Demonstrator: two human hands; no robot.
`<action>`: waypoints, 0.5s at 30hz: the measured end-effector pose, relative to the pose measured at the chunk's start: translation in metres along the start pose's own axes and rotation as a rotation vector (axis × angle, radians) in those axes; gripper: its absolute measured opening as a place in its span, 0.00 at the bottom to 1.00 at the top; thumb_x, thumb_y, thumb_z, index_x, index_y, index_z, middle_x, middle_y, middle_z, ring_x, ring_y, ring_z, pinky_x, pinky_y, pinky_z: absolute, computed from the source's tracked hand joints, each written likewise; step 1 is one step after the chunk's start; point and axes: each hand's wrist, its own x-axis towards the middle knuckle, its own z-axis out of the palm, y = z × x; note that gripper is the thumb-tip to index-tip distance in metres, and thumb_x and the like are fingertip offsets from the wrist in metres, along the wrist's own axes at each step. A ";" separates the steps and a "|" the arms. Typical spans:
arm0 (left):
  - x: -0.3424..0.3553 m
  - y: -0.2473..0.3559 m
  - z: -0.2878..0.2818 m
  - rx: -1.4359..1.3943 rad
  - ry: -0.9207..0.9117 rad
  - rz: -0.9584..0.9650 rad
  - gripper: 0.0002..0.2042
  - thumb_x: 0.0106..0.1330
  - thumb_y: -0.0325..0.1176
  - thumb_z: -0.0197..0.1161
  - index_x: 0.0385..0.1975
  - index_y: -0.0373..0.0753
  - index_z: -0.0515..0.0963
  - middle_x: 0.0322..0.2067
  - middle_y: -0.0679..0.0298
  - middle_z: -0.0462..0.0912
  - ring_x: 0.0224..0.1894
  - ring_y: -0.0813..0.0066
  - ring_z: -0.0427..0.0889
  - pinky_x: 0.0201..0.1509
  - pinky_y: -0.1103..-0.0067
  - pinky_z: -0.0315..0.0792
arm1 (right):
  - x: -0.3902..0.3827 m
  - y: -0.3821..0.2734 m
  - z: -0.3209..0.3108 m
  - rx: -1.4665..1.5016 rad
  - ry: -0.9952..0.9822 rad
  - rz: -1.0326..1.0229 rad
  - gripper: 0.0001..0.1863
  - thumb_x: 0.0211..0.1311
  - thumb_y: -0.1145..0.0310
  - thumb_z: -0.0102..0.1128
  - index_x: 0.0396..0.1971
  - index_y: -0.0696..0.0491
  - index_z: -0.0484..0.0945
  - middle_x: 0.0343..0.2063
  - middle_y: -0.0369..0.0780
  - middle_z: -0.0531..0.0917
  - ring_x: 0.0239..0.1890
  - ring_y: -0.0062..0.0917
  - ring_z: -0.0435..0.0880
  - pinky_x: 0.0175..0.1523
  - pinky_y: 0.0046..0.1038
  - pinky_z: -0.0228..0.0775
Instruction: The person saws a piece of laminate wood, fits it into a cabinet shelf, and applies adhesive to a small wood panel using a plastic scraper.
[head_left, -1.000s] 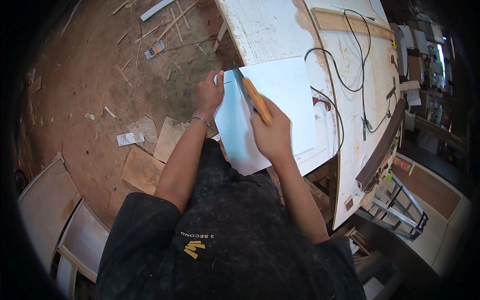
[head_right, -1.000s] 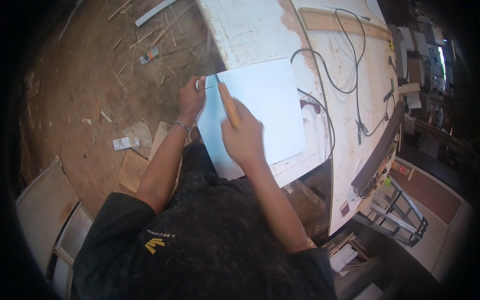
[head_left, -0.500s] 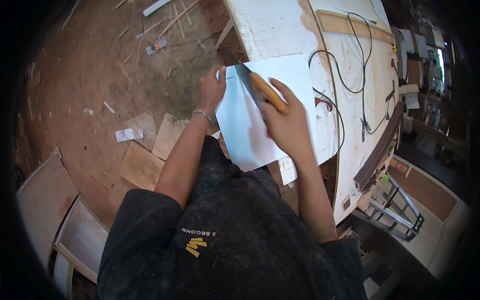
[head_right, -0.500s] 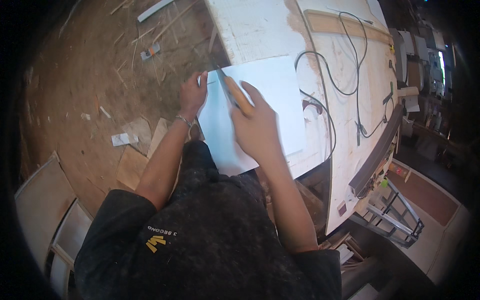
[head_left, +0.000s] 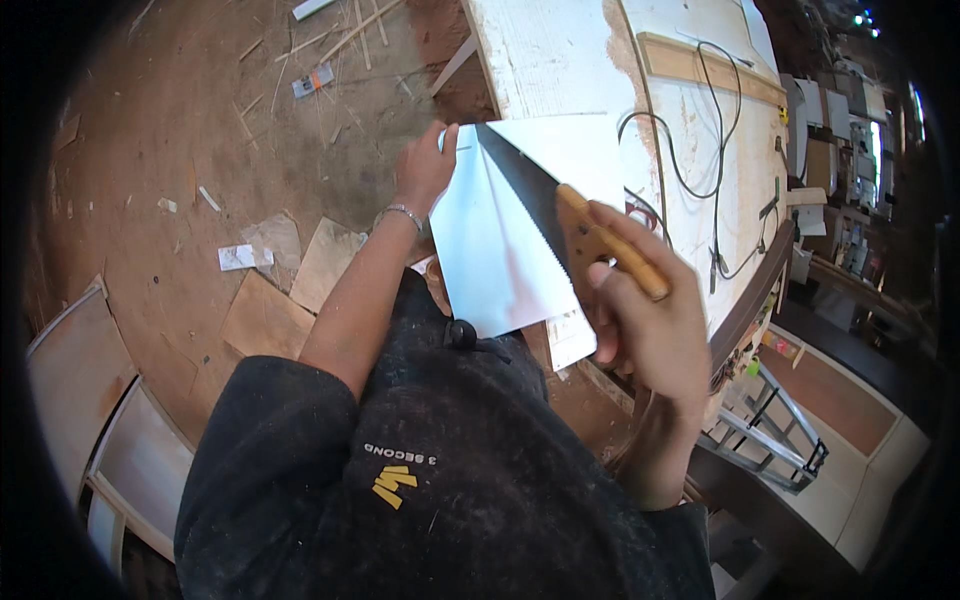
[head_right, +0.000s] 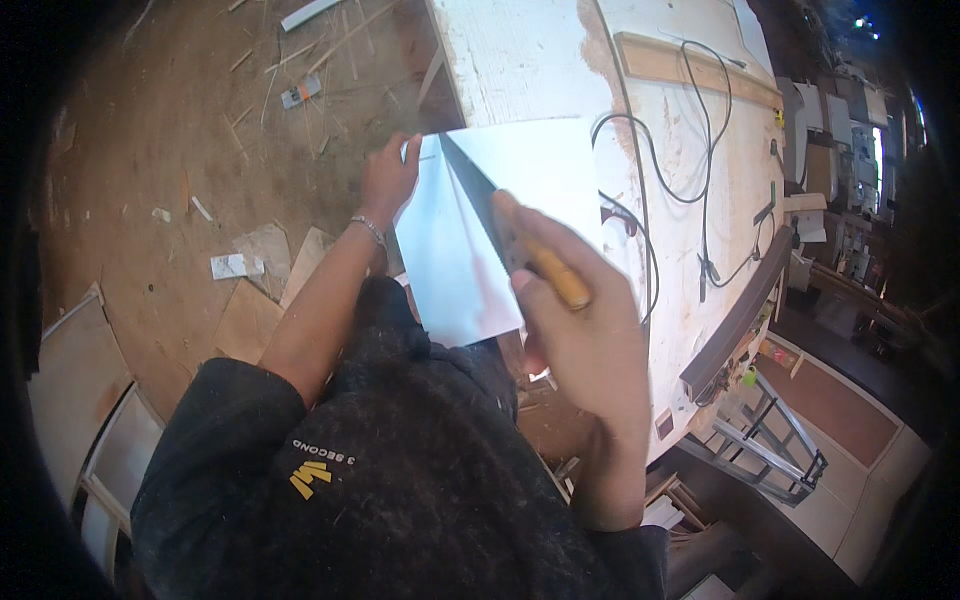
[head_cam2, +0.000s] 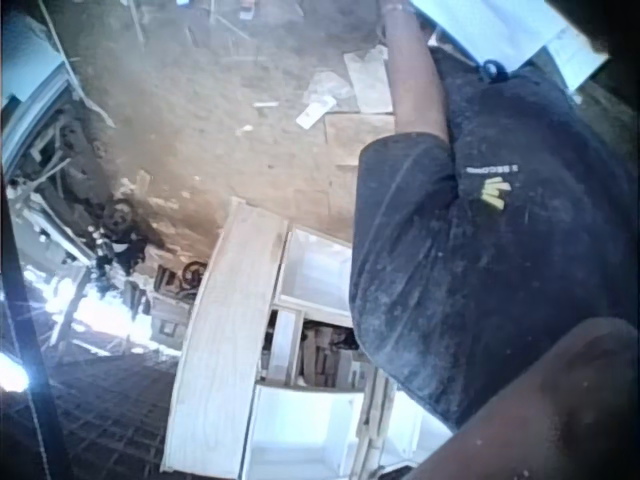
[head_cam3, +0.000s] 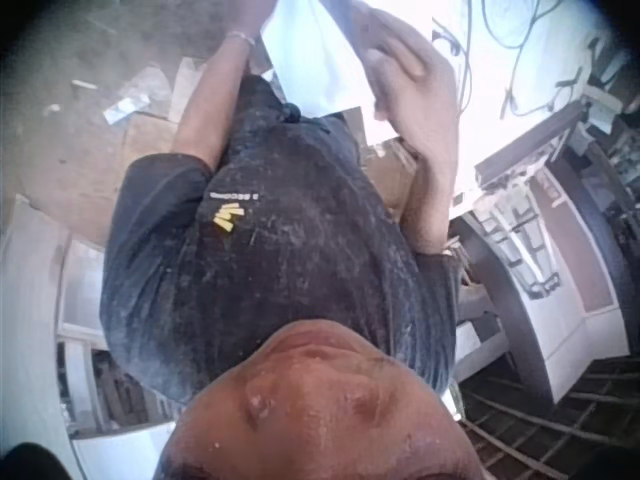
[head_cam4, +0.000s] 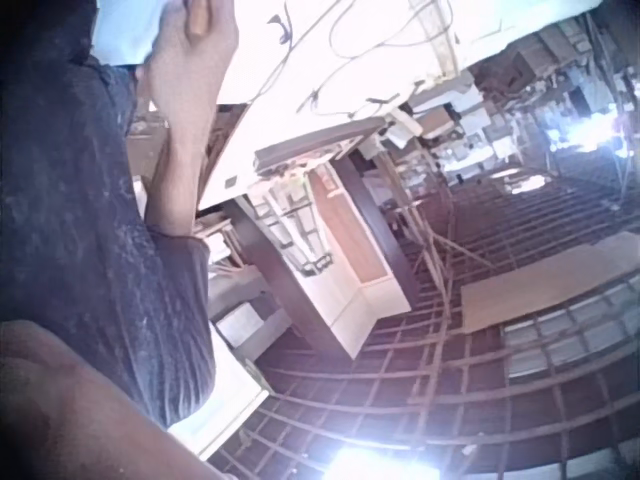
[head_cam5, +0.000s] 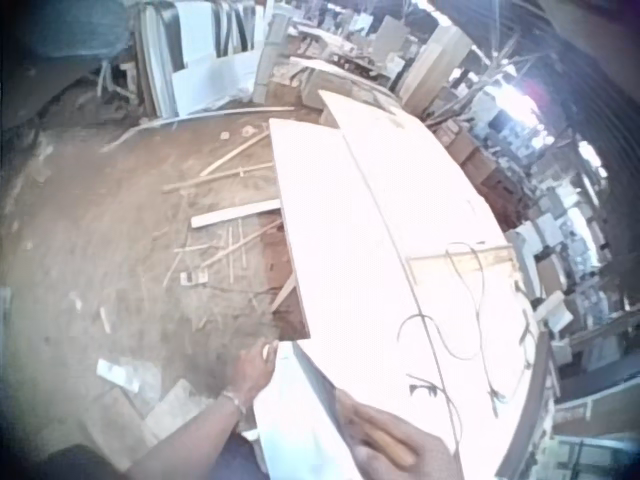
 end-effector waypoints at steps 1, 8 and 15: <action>0.001 0.001 -0.001 -0.005 -0.013 0.010 0.20 0.78 0.53 0.54 0.45 0.41 0.82 0.32 0.41 0.87 0.39 0.35 0.86 0.45 0.51 0.78 | -0.001 -0.004 -0.003 -0.021 0.037 0.024 0.26 0.68 0.78 0.57 0.66 0.59 0.77 0.30 0.39 0.84 0.15 0.15 0.77 0.22 0.21 0.71; -0.002 0.010 -0.002 0.041 -0.014 0.098 0.19 0.79 0.51 0.53 0.44 0.42 0.82 0.30 0.43 0.87 0.37 0.37 0.87 0.41 0.51 0.79 | 0.117 -0.031 0.007 -0.235 -0.048 -0.266 0.14 0.66 0.66 0.56 0.43 0.62 0.79 0.20 0.40 0.83 0.16 0.22 0.83 0.24 0.24 0.76; 0.004 0.009 -0.005 0.022 -0.023 0.065 0.19 0.79 0.51 0.53 0.43 0.42 0.82 0.30 0.44 0.87 0.38 0.37 0.87 0.42 0.50 0.79 | 0.100 -0.065 -0.016 -0.401 -0.038 -0.412 0.21 0.69 0.66 0.55 0.51 0.69 0.81 0.17 0.38 0.80 0.15 0.23 0.82 0.25 0.24 0.78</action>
